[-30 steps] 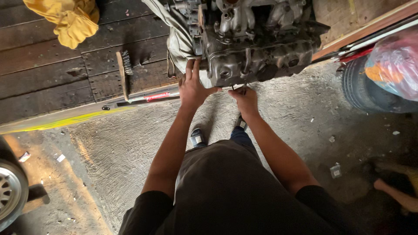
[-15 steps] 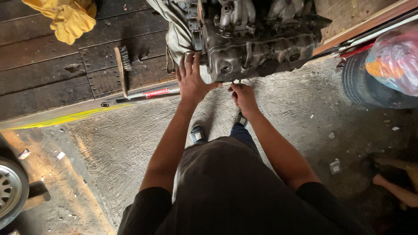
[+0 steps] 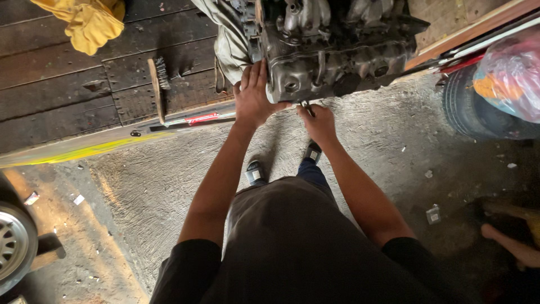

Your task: The person uses a socket wrench to loosen and remove bolts from a car engine block resting on a wooden workbench. The person repeatedly positions the wrench, turns it, and removes bolts one at a time.

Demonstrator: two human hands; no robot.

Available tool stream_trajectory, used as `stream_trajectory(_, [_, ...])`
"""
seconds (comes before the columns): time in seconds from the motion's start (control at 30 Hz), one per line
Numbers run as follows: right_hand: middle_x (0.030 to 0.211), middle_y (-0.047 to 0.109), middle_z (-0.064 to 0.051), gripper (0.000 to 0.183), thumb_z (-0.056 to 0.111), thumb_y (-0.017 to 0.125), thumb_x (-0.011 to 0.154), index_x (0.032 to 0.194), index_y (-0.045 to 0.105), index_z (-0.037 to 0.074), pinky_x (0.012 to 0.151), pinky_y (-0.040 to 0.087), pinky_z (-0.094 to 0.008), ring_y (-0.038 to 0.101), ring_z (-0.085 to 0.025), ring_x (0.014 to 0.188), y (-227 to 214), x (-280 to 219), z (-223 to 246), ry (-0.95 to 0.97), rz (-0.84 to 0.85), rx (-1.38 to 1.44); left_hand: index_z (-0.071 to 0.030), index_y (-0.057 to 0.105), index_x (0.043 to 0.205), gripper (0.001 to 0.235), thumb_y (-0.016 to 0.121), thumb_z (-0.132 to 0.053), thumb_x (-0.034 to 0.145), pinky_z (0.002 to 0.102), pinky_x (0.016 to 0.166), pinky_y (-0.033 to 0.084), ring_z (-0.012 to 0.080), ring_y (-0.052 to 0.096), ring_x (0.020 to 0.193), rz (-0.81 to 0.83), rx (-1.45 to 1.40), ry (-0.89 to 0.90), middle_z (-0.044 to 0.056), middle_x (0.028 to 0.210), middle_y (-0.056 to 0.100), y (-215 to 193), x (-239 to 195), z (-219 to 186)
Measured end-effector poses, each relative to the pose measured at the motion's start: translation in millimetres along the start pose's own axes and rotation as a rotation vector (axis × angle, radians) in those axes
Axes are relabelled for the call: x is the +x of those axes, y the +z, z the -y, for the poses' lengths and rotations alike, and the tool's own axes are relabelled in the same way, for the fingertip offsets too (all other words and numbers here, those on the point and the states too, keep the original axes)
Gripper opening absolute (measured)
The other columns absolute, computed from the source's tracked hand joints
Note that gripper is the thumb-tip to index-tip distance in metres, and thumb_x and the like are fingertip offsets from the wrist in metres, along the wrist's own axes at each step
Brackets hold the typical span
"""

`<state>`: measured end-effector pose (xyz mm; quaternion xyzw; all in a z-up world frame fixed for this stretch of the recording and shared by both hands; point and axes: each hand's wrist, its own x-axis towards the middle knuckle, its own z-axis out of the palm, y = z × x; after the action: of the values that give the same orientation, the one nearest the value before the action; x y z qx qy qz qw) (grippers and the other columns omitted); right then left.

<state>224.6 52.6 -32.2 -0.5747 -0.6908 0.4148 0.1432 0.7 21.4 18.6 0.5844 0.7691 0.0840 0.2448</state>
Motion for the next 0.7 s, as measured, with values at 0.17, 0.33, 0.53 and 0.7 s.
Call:
stream_trajectory(0.17, [0.055, 0.062, -0.006, 0.036, 0.026, 0.067, 0.096, 0.069, 0.070, 0.001, 0.049, 0.042, -0.035, 0.057, -0.017, 0.048, 14, 6, -8, -0.008, -0.061, 0.240, -0.015, 0.004, 0.164, 0.142, 0.077, -0.085, 0.063, 0.065, 0.120, 0.023, 0.0282, 0.014, 0.157, -0.040, -0.026, 0.016, 0.006, 0.171, 0.017, 1, -3, 2])
stream_trajectory(0.33, [0.057, 0.063, -0.014, 0.031, 0.022, 0.066, 0.093, 0.072, 0.070, -0.001, 0.052, 0.045, -0.041, 0.060, -0.026, 0.049, 18, 7, -7, -0.260, -0.241, -0.038, -0.016, 0.005, 0.164, 0.143, 0.078, -0.085, 0.061, 0.065, 0.118, 0.023, 0.0280, 0.013, 0.157, -0.042, -0.030, 0.019, 0.005, 0.170, 0.017, 0, 1, 3])
stream_trajectory(0.53, [0.064, 0.065, -0.018, 0.031, 0.022, 0.066, 0.094, 0.074, 0.068, -0.002, 0.056, 0.049, -0.046, 0.065, -0.033, 0.056, 24, 10, -14, -0.295, -0.268, -0.082, -0.015, 0.006, 0.164, 0.141, 0.076, -0.085, 0.064, 0.064, 0.118, 0.026, 0.0260, 0.016, 0.157, -0.073, -0.016, 0.019, 0.004, 0.170, 0.018, 4, 0, 7])
stream_trajectory(0.7, [0.065, 0.067, -0.017, 0.029, 0.021, 0.059, 0.097, 0.080, 0.070, 0.000, 0.058, 0.051, -0.048, 0.067, -0.036, 0.057, 37, 19, -20, -0.205, -0.262, -0.077, -0.010, 0.006, 0.163, 0.140, 0.071, -0.089, 0.068, 0.064, 0.119, 0.025, 0.0328, 0.015, 0.156, -0.081, 0.023, 0.027, 0.010, 0.169, 0.018, 9, 1, 1])
